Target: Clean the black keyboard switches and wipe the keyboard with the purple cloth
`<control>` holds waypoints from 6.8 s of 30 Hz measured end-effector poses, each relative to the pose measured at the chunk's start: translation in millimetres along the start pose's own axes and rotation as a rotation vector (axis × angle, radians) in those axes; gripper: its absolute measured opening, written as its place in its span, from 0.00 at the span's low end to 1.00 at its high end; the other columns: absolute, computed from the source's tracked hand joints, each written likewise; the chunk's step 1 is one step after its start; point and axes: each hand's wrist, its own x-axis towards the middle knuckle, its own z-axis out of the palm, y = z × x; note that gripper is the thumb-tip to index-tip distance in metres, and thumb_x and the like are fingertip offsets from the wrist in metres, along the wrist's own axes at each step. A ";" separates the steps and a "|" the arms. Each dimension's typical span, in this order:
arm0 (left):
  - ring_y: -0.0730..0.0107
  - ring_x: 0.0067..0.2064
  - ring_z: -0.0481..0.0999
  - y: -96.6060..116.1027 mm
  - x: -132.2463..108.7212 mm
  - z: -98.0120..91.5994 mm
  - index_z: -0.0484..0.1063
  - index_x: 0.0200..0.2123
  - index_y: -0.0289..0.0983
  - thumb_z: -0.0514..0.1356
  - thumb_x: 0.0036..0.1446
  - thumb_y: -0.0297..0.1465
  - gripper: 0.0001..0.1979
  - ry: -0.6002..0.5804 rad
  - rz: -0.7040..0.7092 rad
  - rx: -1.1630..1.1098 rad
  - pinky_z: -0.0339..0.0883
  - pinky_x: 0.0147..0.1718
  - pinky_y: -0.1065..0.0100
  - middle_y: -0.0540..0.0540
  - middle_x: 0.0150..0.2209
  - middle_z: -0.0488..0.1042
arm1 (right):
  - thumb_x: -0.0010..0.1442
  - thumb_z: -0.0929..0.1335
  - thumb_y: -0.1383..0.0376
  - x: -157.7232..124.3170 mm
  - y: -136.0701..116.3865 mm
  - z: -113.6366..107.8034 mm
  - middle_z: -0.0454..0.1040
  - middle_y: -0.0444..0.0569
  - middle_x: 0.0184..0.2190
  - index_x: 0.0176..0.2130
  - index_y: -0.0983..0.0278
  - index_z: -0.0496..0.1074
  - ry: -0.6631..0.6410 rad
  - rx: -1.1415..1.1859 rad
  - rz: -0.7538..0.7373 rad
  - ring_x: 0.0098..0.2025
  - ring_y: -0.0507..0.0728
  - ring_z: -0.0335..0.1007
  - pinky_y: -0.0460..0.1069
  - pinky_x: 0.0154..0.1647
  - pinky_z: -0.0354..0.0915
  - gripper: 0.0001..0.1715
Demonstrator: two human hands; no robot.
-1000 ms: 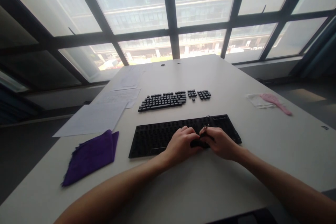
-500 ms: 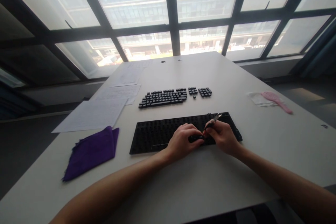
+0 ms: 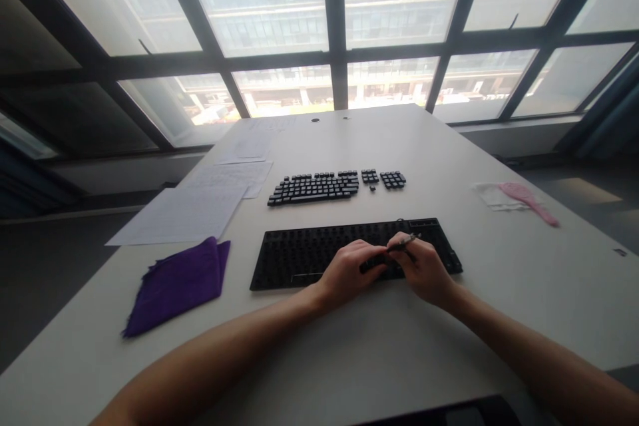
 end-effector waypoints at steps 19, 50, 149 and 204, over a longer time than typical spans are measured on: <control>0.68 0.42 0.74 -1.4 -2.5 3.2 0.74 0.46 0.39 0.62 0.60 0.26 0.11 -0.005 0.131 0.130 0.73 0.43 0.65 0.42 0.50 0.68 | 0.64 0.67 0.54 3.0 5.1 8.7 0.78 0.49 0.30 0.37 0.62 0.69 0.185 0.263 0.406 0.31 0.58 0.77 0.52 0.35 0.73 0.14; 0.68 0.39 0.76 -0.8 13.5 -16.0 0.77 0.42 0.37 0.69 0.52 0.29 0.13 0.090 -0.248 -0.304 0.74 0.40 0.66 0.44 0.41 0.76 | 0.64 0.67 0.52 7.0 5.0 3.1 0.75 0.48 0.29 0.35 0.63 0.68 0.183 0.349 0.387 0.30 0.57 0.74 0.51 0.29 0.74 0.17; 0.62 0.46 0.70 21.2 19.0 15.0 0.73 0.46 0.41 0.60 0.63 0.28 0.09 -0.048 0.215 0.308 0.70 0.45 0.62 0.43 0.47 0.71 | 0.68 0.64 0.57 -9.8 8.6 -19.7 0.74 0.43 0.26 0.36 0.61 0.63 0.156 0.251 0.340 0.25 0.53 0.68 0.47 0.25 0.65 0.11; 0.60 0.42 0.69 22.6 35.4 24.4 0.72 0.35 0.39 0.63 0.52 0.29 0.06 -0.255 0.030 0.228 0.65 0.46 0.61 0.45 0.38 0.73 | 0.66 0.63 0.67 -12.6 14.2 -44.2 0.73 0.51 0.28 0.31 0.63 0.69 -0.244 -0.338 -0.121 0.31 0.57 0.67 0.52 0.36 0.63 0.11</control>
